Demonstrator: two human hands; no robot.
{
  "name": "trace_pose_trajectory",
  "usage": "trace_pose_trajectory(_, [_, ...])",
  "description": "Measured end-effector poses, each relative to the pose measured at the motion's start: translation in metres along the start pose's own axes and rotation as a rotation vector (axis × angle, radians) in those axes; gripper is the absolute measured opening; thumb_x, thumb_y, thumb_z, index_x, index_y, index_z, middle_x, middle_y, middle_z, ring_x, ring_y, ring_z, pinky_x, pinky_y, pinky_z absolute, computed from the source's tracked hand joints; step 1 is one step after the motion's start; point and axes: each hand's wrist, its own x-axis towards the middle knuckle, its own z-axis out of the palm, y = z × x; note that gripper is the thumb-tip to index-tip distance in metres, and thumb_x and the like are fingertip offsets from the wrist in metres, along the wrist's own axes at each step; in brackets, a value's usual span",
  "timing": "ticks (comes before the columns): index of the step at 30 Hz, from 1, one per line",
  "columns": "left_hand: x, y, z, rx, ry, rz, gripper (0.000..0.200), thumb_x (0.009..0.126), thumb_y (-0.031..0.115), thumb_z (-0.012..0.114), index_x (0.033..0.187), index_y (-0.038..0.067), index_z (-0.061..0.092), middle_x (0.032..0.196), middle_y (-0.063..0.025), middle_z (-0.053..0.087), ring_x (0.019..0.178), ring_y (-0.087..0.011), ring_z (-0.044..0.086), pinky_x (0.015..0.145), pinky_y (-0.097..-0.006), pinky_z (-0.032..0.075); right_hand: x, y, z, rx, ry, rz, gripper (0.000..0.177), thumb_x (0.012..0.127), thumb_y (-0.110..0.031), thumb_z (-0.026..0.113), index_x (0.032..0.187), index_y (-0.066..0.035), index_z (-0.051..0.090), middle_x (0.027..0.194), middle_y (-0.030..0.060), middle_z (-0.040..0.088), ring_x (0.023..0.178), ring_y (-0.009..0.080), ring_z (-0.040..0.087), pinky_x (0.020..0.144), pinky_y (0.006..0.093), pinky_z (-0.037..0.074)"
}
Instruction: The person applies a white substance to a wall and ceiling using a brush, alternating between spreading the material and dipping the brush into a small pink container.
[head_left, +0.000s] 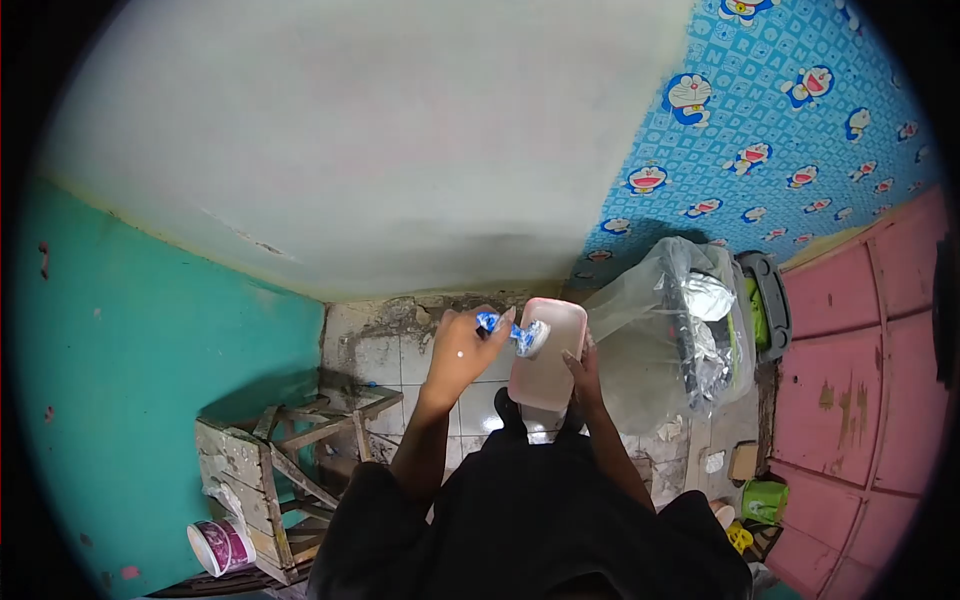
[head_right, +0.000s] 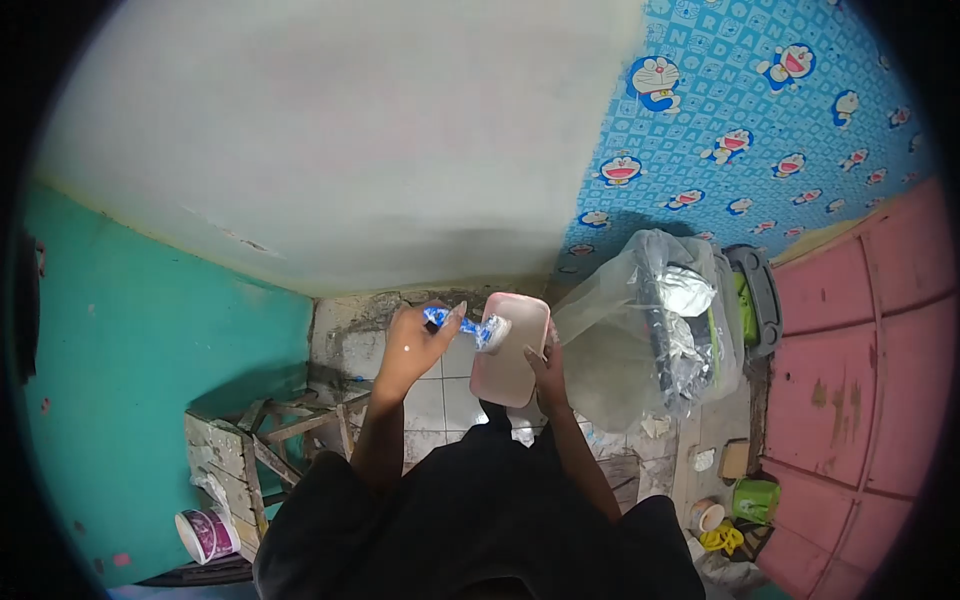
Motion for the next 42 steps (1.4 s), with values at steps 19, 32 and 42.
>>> trace_pose_trajectory(19, [0.001,-0.011,-0.009,0.267,-0.019,0.387,0.032,0.087,0.032,0.064,0.083,0.001,0.07,0.057,-0.0156,0.061,0.059,-0.0358,0.061,0.079,-0.044,0.044,-0.042,-0.034,0.075,0.262,0.012,0.096,0.069,0.096,-0.017,0.057,0.153,-0.009,0.019,0.146,0.0142,0.038,0.133,0.0249,0.041,0.108,0.0378,0.037])
trace_pose_trajectory(32, [-0.034,-0.075,-0.036,-0.705,0.126,-0.445,0.041,0.092,0.034,0.068,0.067,0.002,0.065,0.057,-0.0064,0.062,0.044,-0.0094,0.049,0.043,-0.0293,0.038,-0.034,-0.023,0.079,0.259,0.069,0.034,0.061,0.099,-0.02,0.052,0.15,-0.009,0.022,0.142,0.0137,0.041,0.129,0.0244,0.045,0.105,0.0396,0.042])
trace_pose_trajectory(42, [-0.083,-0.102,-0.011,-0.974,-0.173,-0.612,0.031,0.097,0.028,0.061,0.087,-0.001,0.068,0.075,-0.0027,0.062,0.06,-0.0074,0.048,0.057,-0.0231,0.037,0.002,-0.036,0.048,0.219,0.047,0.031,0.064,0.1,-0.02,0.051,0.152,-0.008,0.017,0.146,0.0144,0.036,0.132,0.0248,0.043,0.104,0.0382,0.042])
